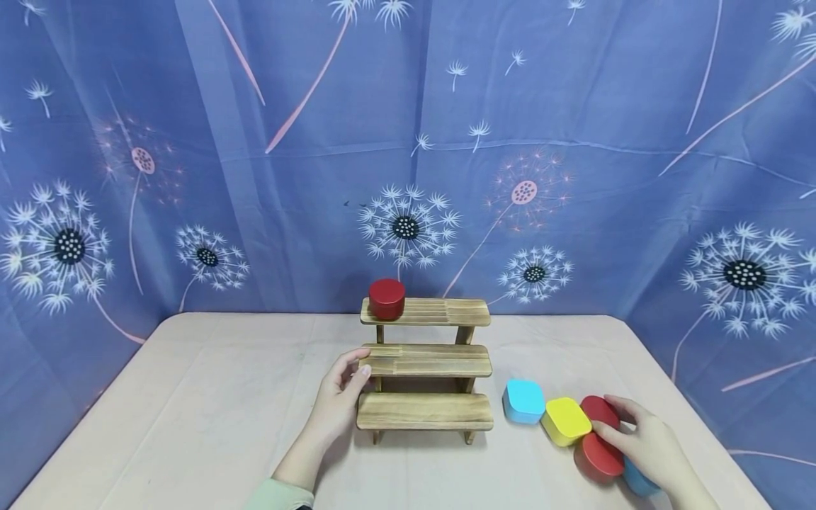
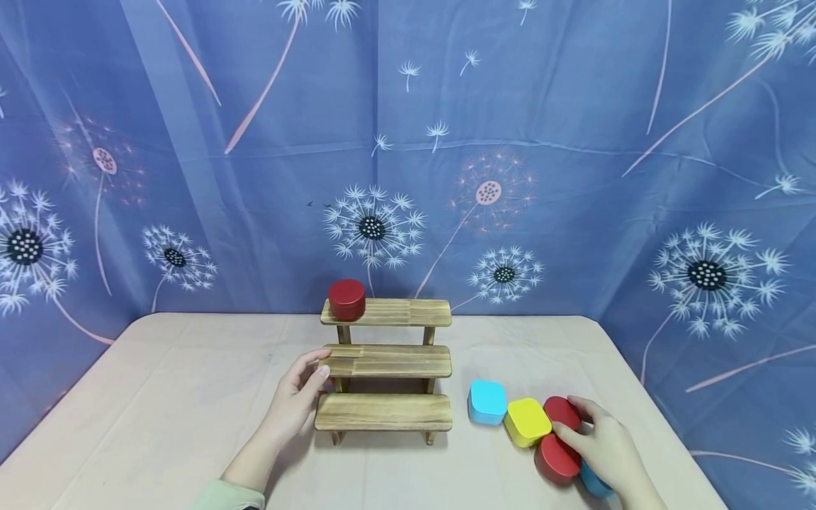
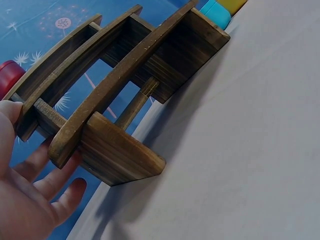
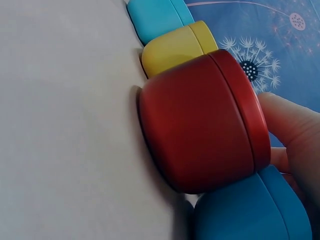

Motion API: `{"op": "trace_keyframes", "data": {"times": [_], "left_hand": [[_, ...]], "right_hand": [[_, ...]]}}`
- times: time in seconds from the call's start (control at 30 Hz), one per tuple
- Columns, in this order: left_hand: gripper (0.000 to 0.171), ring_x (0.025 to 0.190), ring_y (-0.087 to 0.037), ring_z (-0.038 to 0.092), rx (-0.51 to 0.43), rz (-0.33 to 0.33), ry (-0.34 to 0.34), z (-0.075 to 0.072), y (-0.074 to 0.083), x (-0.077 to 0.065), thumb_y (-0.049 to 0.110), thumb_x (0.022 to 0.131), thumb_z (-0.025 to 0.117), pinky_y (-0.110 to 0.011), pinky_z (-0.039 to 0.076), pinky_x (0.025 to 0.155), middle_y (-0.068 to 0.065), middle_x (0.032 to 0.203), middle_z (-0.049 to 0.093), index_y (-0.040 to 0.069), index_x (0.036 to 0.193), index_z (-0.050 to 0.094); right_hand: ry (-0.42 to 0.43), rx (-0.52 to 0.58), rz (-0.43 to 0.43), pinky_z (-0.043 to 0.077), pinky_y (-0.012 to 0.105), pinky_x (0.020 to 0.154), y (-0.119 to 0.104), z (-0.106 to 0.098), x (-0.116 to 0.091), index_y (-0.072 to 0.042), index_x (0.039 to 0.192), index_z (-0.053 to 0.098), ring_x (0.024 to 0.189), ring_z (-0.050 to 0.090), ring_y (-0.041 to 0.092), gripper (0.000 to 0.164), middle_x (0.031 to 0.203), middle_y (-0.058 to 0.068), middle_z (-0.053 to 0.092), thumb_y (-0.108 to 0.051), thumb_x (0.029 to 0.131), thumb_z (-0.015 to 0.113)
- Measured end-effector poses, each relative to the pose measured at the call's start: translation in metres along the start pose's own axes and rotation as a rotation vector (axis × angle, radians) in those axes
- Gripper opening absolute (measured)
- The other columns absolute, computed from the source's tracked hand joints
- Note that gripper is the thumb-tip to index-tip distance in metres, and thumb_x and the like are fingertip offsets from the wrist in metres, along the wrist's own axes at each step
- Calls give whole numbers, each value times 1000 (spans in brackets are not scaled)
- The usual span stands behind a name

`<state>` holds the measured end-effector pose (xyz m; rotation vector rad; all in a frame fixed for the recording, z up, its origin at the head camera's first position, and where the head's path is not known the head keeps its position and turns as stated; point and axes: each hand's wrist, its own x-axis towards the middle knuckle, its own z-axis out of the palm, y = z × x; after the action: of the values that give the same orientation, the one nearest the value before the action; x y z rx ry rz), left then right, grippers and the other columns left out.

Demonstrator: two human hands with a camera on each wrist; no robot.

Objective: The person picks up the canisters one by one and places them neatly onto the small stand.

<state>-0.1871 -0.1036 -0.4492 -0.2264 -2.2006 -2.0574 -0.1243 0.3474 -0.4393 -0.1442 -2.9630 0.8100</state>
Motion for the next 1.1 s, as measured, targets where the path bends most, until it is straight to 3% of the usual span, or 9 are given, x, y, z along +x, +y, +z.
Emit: {"op": "trace_keyframes", "data": {"times": [0.57,0.97,1.1], "left_hand": [[33,88,-8,60,-15,-16,-2,0,0,1,14,96,53,-20,48,84,-18,117,58,6,128,52],[32,87,-9,61,44,-10,8,1,0,0,17,96,54,-20,47,84,-15,109,61,9,127,54],[30,86,-8,61,50,-5,14,1,0,-1,16,96,54,-20,48,83,-13,105,61,9,126,55]], "right_hand": [[35,-20,-20,54,47,78,0,1,-1,10,128,48,102,60,45,68,117,32,59,-35,83,72],[53,-9,-1,56,32,67,0,0,-1,10,127,50,98,63,42,68,113,30,61,-35,82,72],[59,-8,2,56,35,69,0,0,-1,10,128,50,99,62,42,68,114,30,61,-36,83,71]]}}
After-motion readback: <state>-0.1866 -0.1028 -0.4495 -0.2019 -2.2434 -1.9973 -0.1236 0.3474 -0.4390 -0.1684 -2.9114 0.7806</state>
